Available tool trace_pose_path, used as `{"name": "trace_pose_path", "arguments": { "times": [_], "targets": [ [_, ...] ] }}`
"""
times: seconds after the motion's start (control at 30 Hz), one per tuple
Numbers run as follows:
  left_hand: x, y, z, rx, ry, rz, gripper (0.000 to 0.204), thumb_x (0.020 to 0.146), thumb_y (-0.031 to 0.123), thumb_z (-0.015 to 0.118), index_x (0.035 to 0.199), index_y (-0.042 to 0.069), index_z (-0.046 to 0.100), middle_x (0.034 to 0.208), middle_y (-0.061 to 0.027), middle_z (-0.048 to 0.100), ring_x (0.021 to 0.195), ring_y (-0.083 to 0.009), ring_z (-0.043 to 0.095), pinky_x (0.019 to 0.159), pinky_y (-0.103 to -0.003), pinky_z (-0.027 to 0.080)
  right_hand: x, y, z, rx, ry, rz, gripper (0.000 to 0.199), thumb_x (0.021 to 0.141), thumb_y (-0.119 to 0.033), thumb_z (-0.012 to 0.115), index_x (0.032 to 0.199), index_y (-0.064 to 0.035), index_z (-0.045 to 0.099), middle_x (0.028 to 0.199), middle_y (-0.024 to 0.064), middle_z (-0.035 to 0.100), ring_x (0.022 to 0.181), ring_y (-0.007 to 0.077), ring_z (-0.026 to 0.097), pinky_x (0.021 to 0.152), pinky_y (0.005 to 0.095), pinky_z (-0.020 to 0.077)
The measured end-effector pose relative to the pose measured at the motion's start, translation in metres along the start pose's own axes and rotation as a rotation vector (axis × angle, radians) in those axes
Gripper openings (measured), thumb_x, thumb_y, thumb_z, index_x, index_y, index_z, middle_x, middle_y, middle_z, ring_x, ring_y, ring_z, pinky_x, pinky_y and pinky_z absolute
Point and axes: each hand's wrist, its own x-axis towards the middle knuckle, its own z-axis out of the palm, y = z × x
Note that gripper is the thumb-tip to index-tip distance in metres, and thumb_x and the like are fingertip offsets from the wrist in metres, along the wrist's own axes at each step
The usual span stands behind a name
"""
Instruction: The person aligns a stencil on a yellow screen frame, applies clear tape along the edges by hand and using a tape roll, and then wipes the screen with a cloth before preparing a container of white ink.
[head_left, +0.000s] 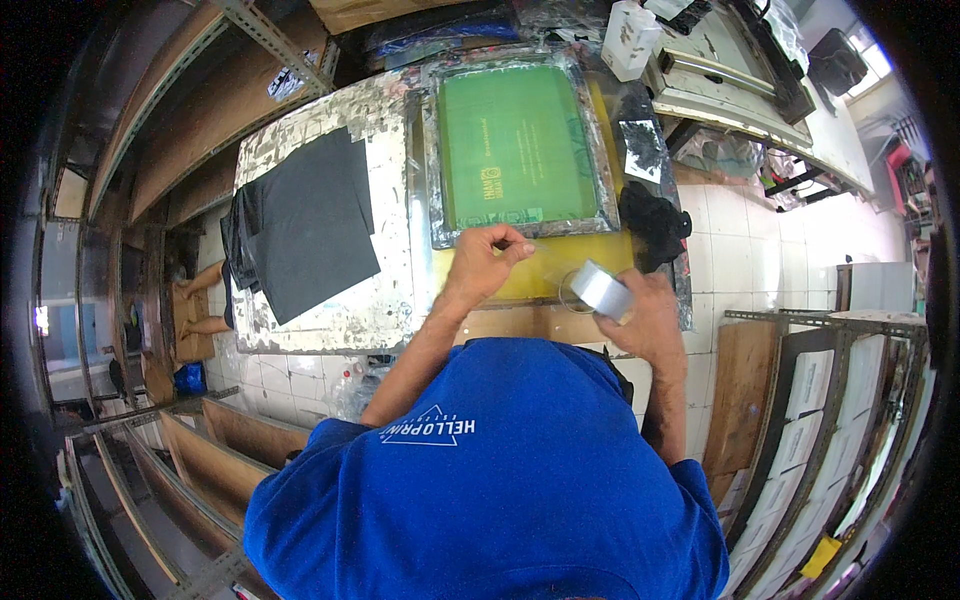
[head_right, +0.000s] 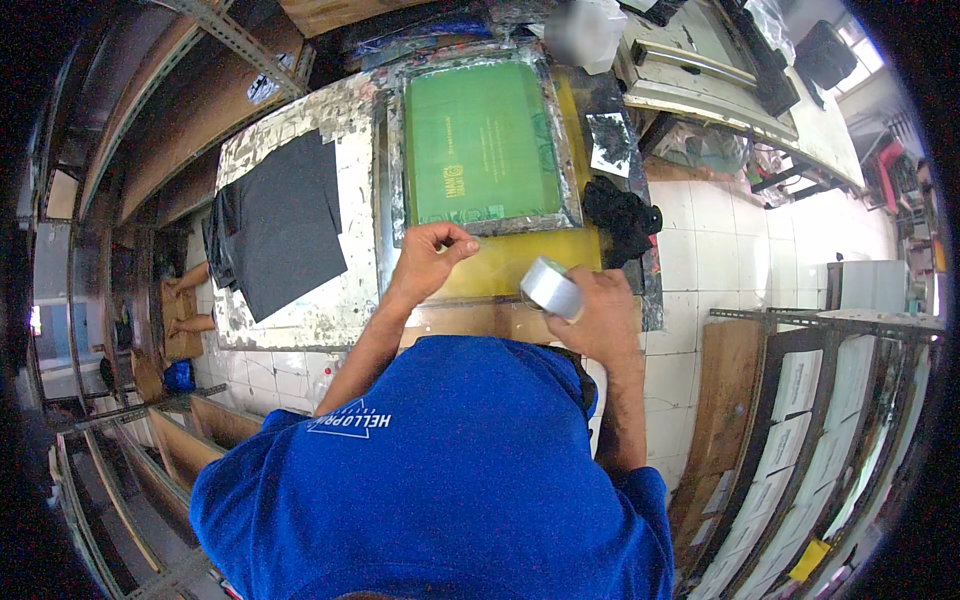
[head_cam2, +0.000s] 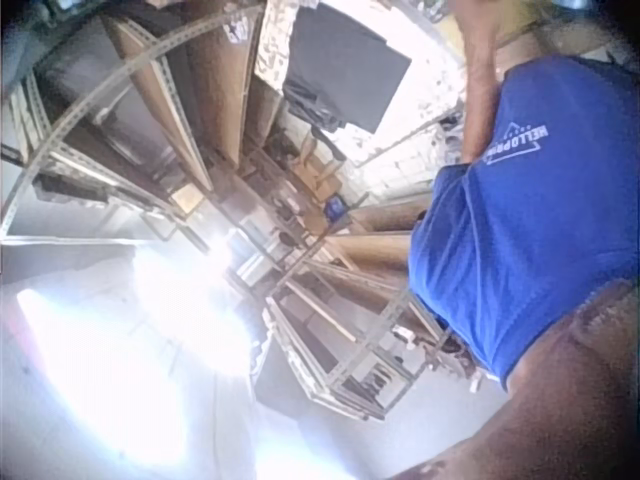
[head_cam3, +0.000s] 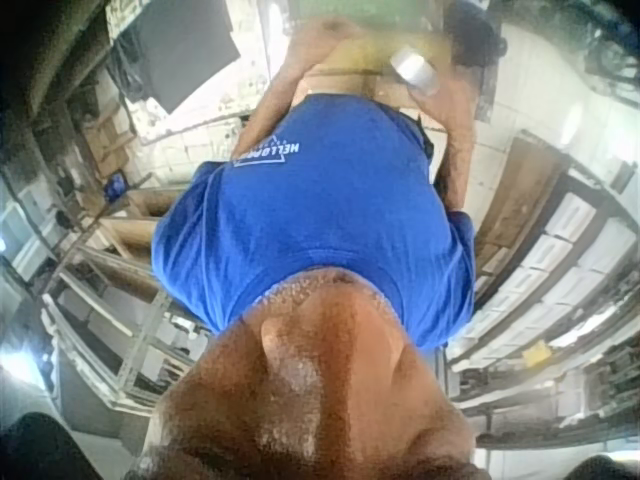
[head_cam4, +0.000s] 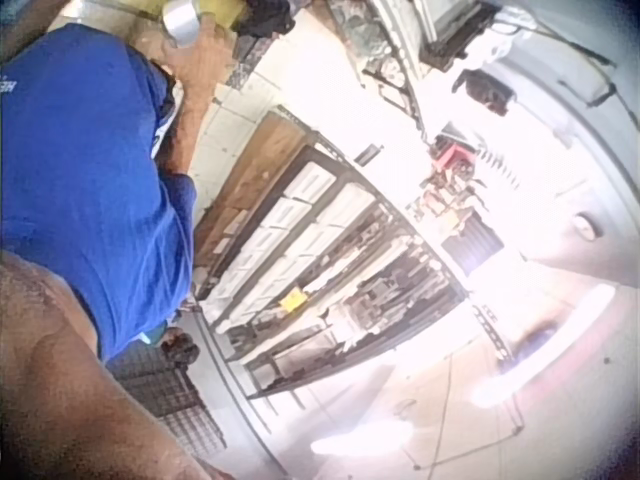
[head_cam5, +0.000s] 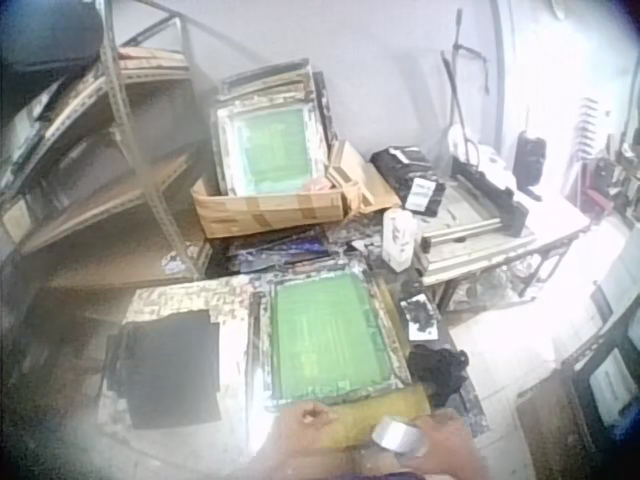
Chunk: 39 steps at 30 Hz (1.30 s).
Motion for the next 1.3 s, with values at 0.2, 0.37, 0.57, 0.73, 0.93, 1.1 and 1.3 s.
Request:
{"name": "trace_pose_path", "arguments": {
  "times": [0.2,0.37,0.57,0.73,0.93,1.1,1.3],
  "targets": [
    [0.019,-0.017,-0.033,0.007,0.092,-0.029,0.011,0.083,0.008,0.078,0.087,-0.001,0.073,0.073,-0.0069,0.071,0.067,-0.0102,0.061,0.062,-0.027,0.048,-0.009,0.016,-0.009,0.209,0.007,-0.032,0.051,0.065,-0.032,0.083,0.103,-0.0045,0.064,0.098,0.0182,0.07,0.098,0.0369,0.064,0.084,0.0458,0.0497],
    [0.019,-0.004,-0.049,0.032,0.096,-0.021,0.012,0.083,0.008,0.079,0.087,-0.002,0.073,0.073,-0.0031,0.068,0.066,-0.0093,0.058,0.061,-0.027,0.047,-0.01,0.017,-0.003,0.337,-0.043,0.094,0.053,0.069,-0.025,0.083,0.113,-0.003,0.061,0.098,0.0176,0.069,0.088,0.0368,0.066,0.083,0.0441,0.0513],
    [0.011,-0.001,-0.058,-0.01,0.089,-0.034,0.009,0.085,0.006,0.077,0.087,-0.001,0.072,0.074,-0.0015,0.068,0.067,-0.007,0.058,0.062,-0.024,0.046,-0.012,0.039,-0.003,0.628,0.139,0.031,0.042,0.08,-0.018,0.077,0.117,-0.0074,0.059,0.083,0.0163,0.068,0.074,0.033,0.067,0.069,0.0387,0.0522],
    [0.006,-0.002,-0.065,0.019,0.135,-0.059,0.008,0.086,0.006,0.077,0.088,-0.001,0.072,0.075,-0.0002,0.068,0.068,-0.0056,0.057,0.062,-0.022,0.045,-0.003,0.021,-0.013,0.191,0.07,0.163,0.042,0.08,-0.019,0.078,0.116,-0.0079,0.059,0.073,0.0157,0.066,0.067,0.0342,0.067,0.066,0.0382,0.0533],
    [-0.001,0.007,-0.082,-0.036,0.162,-0.029,0.009,0.085,0.006,0.076,0.088,-0.003,0.073,0.077,-0.0028,0.07,0.071,-0.0082,0.059,0.067,-0.024,0.047,-0.012,0.023,-0.002,0.423,0.199,0.089,0.028,0.079,-0.021,0.08,0.098,-0.0044,0.067,0.079,0.0155,0.071,0.069,0.0325,0.069,0.066,0.0382,0.0542],
    [-0.016,0.051,-0.111,-0.035,0.264,0.264,0.007,0.084,0.002,0.074,0.089,-0.002,0.072,0.081,-0.0062,0.07,0.076,-0.0111,0.061,0.072,-0.026,0.05,-0.016,-0.02,-0.046,0.38,0.437,-0.18,0.018,0.07,-0.011,0.079,0.083,-0.0011,0.07,0.075,0.0124,0.069,0.064,0.0262,0.066,0.061,0.0339,0.05],
    [-0.059,0.134,-0.192,0.008,0.405,1.04,0.007,0.084,0.006,0.065,0.078,0.003,0.065,0.078,-0.0087,0.062,0.075,-0.0214,0.056,0.091,-0.049,0.047,-0.021,-0.105,-0.126,0.254,0.677,-0.709,0.016,0.066,-0.012,0.077,0.082,-0.0141,0.074,0.07,0.0013,0.065,0.051,0.0174,0.056,0.045,0.0321,0.0405]
  ]
}}
